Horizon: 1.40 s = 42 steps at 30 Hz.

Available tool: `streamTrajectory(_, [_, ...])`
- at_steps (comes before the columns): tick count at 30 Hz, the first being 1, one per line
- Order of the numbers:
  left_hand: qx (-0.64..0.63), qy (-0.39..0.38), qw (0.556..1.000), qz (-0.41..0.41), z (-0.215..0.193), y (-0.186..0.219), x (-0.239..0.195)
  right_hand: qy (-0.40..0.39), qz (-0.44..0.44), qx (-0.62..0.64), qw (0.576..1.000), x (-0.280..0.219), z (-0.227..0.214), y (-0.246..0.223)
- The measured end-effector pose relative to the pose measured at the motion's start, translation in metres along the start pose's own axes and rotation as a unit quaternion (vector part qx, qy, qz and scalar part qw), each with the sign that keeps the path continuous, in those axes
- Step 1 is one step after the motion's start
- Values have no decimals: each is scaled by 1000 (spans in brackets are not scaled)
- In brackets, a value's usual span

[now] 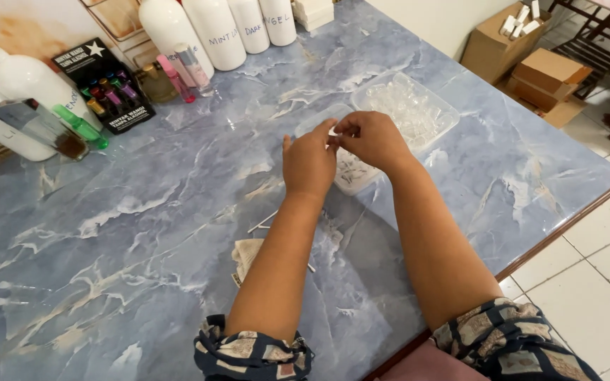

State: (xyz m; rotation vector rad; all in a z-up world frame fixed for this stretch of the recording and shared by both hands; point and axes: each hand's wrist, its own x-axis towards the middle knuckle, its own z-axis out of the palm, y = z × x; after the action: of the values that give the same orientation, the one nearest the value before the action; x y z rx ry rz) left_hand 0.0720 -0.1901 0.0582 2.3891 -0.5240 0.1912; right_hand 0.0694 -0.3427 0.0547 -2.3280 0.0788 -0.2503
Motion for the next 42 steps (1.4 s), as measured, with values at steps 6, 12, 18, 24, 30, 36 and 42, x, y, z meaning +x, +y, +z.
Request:
streamTrajectory(6, [-17,22,1000,-2,9,-9,2,45,-46,59,996,-8,0,-7])
streamTrajectory(12, [-42,44,998,-6,3,-6,-1,56,-53,85,993,-5,-2,0])
streamTrajectory(18, [-114,51,992,-23,-15,-6,-9,52,-55,99,992,-8,-3,-7])
streamTrajectory(24, [-162,90,982,-19,-36,-21,-16,21,-65,136,988,-16,3,-31])
streamTrajectory(30, [-319,107,941,-43,-64,-40,-36,-9,-103,193,976,-25,26,-52])
streamTrajectory(36, [-373,145,915,-50,-93,-59,-68,-37,-115,279,953,-39,63,-78])
streamTrajectory(42, [-359,170,916,-52,-101,-90,-104,-92,-79,417,901,-49,121,-79])
